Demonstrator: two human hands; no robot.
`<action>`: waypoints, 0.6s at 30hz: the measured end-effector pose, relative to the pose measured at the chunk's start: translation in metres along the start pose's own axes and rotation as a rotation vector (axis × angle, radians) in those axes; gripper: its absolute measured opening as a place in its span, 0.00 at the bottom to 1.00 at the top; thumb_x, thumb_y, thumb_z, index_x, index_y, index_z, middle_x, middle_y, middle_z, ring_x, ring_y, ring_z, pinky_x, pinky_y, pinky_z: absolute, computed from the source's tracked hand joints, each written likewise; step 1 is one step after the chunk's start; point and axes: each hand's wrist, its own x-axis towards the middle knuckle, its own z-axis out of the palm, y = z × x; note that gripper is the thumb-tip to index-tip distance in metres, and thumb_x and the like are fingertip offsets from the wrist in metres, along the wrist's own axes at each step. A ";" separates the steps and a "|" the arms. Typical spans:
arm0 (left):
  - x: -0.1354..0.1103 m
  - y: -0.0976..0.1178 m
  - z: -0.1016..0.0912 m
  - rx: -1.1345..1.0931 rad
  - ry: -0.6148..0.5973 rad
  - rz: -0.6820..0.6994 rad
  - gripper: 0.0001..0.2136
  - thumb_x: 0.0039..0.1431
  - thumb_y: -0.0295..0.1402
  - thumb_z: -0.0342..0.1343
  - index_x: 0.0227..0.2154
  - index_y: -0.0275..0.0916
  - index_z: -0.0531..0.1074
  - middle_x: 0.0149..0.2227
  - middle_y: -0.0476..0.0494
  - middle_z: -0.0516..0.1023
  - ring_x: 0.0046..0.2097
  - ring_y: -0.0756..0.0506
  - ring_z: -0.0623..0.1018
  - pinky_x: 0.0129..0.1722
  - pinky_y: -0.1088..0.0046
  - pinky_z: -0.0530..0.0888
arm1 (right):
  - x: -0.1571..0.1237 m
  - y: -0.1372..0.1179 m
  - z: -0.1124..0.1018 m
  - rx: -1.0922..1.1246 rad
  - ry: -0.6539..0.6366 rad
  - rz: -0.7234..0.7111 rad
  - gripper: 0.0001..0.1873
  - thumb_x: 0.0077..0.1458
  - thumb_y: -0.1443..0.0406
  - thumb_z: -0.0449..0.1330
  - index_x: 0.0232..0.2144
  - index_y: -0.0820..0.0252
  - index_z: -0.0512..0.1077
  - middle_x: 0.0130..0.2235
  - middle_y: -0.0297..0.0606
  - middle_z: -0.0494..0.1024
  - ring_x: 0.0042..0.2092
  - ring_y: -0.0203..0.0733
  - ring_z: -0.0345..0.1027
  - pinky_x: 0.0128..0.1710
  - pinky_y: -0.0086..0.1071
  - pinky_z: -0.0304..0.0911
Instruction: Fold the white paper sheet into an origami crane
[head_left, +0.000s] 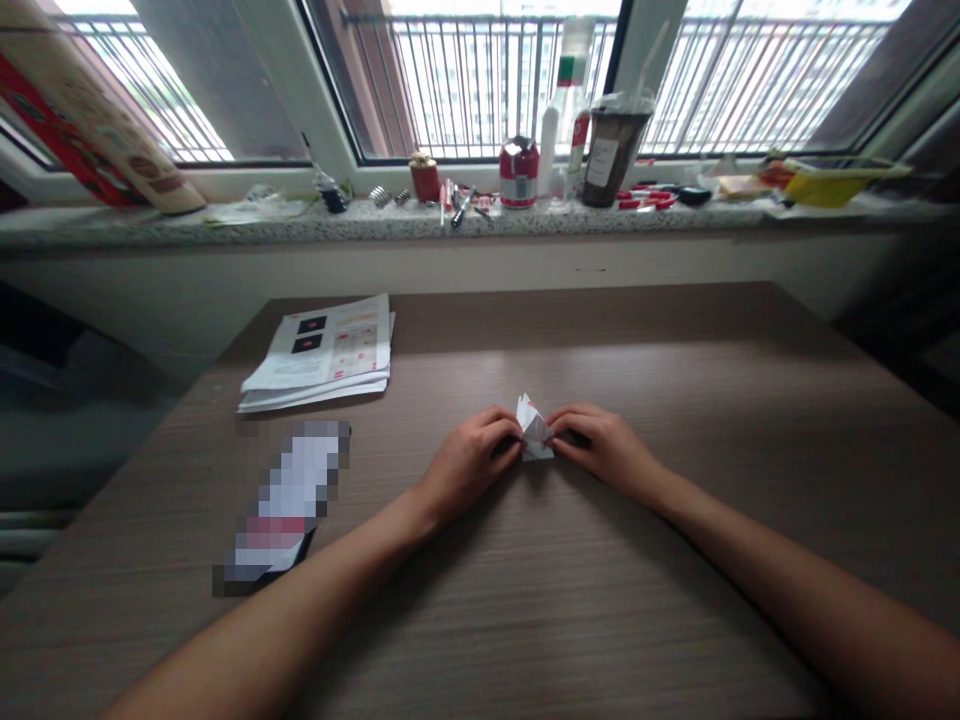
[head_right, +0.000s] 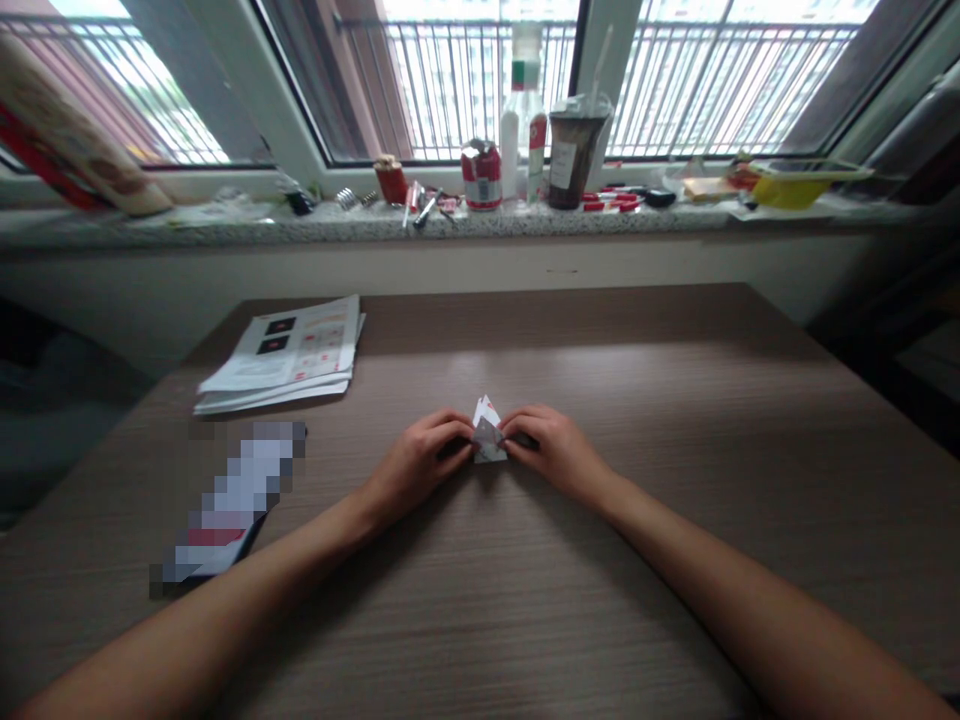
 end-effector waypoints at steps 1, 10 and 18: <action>0.000 0.000 0.000 0.023 -0.001 0.000 0.05 0.64 0.23 0.59 0.39 0.39 0.75 0.44 0.43 0.78 0.45 0.44 0.79 0.47 0.68 0.76 | 0.000 0.000 0.000 -0.007 -0.001 -0.003 0.03 0.63 0.68 0.64 0.38 0.56 0.78 0.44 0.39 0.82 0.47 0.44 0.75 0.49 0.39 0.70; -0.002 0.000 0.003 0.308 -0.042 0.099 0.03 0.69 0.27 0.54 0.40 0.37 0.73 0.43 0.41 0.77 0.44 0.43 0.78 0.45 0.66 0.77 | -0.002 0.001 0.001 -0.180 -0.028 -0.096 0.05 0.67 0.66 0.59 0.42 0.58 0.75 0.47 0.44 0.81 0.49 0.47 0.75 0.49 0.41 0.71; -0.005 -0.001 0.000 0.401 -0.087 0.183 0.05 0.71 0.27 0.51 0.42 0.36 0.72 0.44 0.40 0.77 0.44 0.43 0.79 0.44 0.66 0.78 | -0.005 -0.003 -0.005 -0.300 -0.098 -0.192 0.09 0.68 0.65 0.57 0.45 0.57 0.77 0.50 0.45 0.82 0.50 0.48 0.78 0.50 0.42 0.74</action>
